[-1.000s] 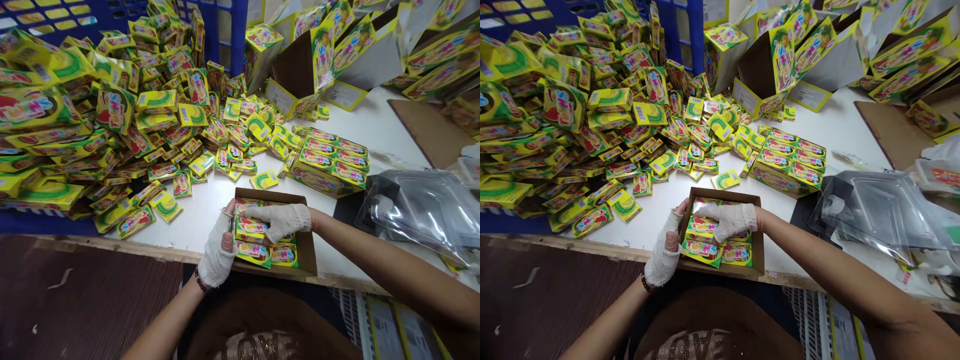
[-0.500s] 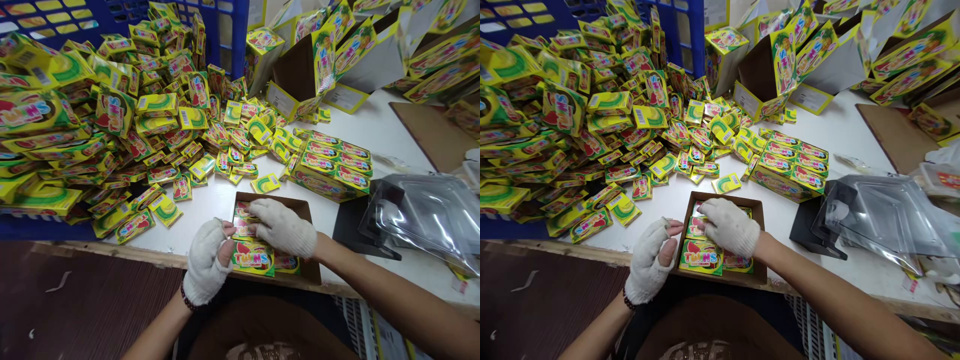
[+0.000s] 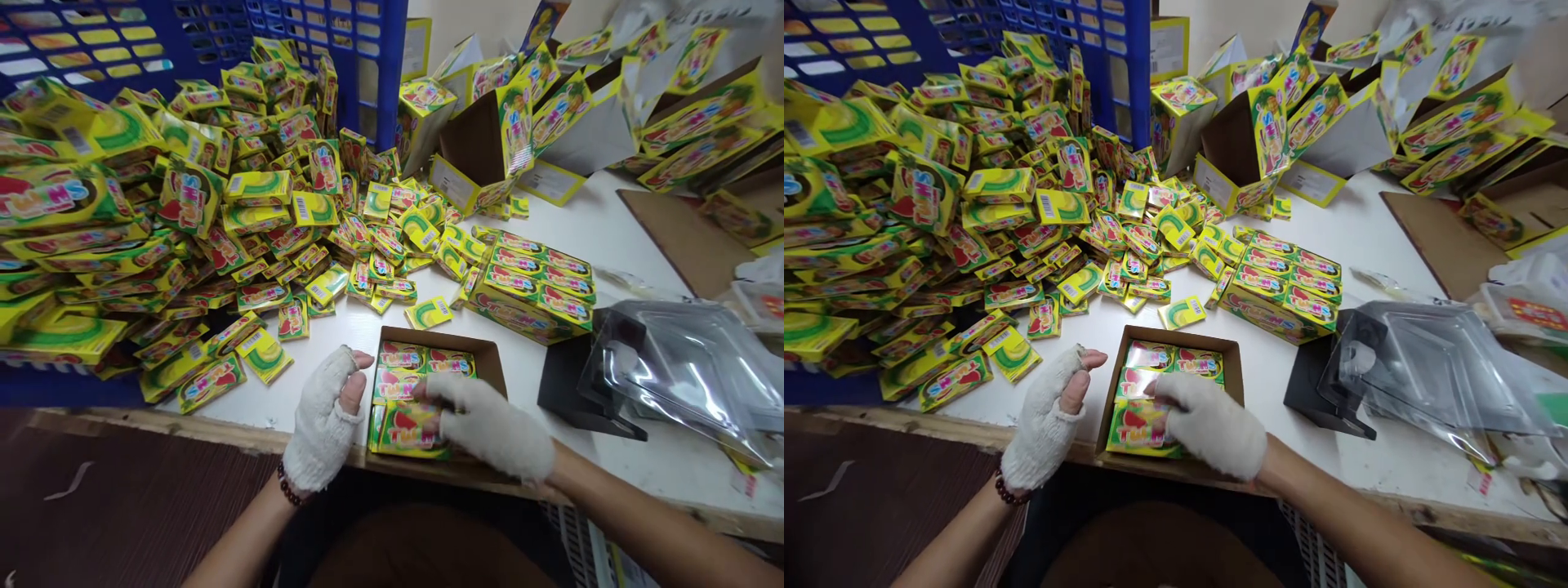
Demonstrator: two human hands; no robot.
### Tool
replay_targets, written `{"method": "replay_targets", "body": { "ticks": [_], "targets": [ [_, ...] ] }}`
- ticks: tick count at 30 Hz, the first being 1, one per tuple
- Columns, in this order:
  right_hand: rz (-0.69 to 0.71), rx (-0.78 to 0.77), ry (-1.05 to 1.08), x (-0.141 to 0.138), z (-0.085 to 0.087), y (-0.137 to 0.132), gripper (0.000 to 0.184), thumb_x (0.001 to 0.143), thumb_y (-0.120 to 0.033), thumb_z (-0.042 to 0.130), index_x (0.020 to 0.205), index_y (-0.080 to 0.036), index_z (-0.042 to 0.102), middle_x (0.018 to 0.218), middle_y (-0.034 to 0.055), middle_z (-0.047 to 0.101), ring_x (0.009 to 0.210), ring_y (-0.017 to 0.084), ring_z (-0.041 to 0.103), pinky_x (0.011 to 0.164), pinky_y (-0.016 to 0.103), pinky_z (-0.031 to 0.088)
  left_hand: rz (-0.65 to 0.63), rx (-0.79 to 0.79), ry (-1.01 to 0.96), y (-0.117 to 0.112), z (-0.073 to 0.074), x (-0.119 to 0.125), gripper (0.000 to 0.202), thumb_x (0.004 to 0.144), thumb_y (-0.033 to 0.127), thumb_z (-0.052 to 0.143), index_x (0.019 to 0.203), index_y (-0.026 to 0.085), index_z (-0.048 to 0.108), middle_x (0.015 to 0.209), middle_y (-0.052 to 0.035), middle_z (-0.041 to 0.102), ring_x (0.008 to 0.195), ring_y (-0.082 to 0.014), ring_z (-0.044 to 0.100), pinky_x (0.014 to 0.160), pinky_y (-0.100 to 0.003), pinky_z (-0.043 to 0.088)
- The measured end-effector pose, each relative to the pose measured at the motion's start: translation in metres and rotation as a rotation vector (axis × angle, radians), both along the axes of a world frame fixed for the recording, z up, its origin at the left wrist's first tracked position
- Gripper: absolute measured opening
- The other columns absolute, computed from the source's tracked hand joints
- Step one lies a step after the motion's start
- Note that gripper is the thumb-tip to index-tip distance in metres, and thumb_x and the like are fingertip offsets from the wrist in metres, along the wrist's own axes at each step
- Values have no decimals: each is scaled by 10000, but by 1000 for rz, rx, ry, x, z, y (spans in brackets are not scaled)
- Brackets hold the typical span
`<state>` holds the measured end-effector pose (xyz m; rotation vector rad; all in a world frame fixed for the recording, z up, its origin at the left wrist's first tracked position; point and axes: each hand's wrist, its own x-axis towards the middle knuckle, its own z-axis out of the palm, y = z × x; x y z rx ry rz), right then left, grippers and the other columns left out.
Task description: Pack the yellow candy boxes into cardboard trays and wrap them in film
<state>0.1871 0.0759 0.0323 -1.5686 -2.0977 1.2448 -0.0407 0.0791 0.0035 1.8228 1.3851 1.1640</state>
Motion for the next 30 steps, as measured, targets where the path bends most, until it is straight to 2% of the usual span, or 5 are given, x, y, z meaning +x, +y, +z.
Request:
{"method": "replay_targets", "body": {
  "ticks": [6, 13, 18, 23, 30],
  "targets": [
    [-245, 280, -69, 3, -9, 44, 148, 835, -212, 576, 963, -189, 647, 929, 30, 677, 850, 166, 603, 761, 276, 466, -275, 153, 278, -6, 18, 12, 267, 946, 270, 447, 744, 182, 598, 749, -42, 599, 756, -176, 566, 713, -350, 463],
    [186, 428, -595, -33, -27, 49, 197, 909, -117, 479, 977, -144, 662, 1017, 128, 656, 949, 222, 576, 821, 335, 448, -476, 70, 761, -23, 14, 34, 264, 872, 432, 562, 799, 186, 621, 833, -55, 644, 961, -294, 573, 974, -592, 383],
    [248, 309, -530, -27, -17, 42, 252, 872, -72, 490, 1024, -150, 675, 1091, 143, 642, 993, 240, 580, 820, 349, 473, -408, 150, 389, -23, 0, 25, 190, 909, 341, 513, 887, 195, 633, 930, -81, 666, 975, -254, 604, 950, -505, 466],
    [-147, 47, -244, 3, -7, 29, 265, 900, -159, 434, 1094, -195, 610, 932, 50, 686, 844, 171, 631, 760, 298, 482, 90, -170, -222, -26, -26, 13, 414, 954, 405, 455, 1316, 213, 514, 1358, -119, 556, 1258, -232, 534, 1064, -432, 454],
    [-11, -214, -367, -13, -6, -6, 116, 808, -189, 569, 917, -188, 606, 904, 65, 675, 814, 196, 610, 679, 285, 416, -32, -524, -488, -41, -43, 24, 634, 939, 601, 364, 1442, 218, 412, 1533, -85, 391, 1446, -239, 306, 1232, -461, 207]
  ]
}}
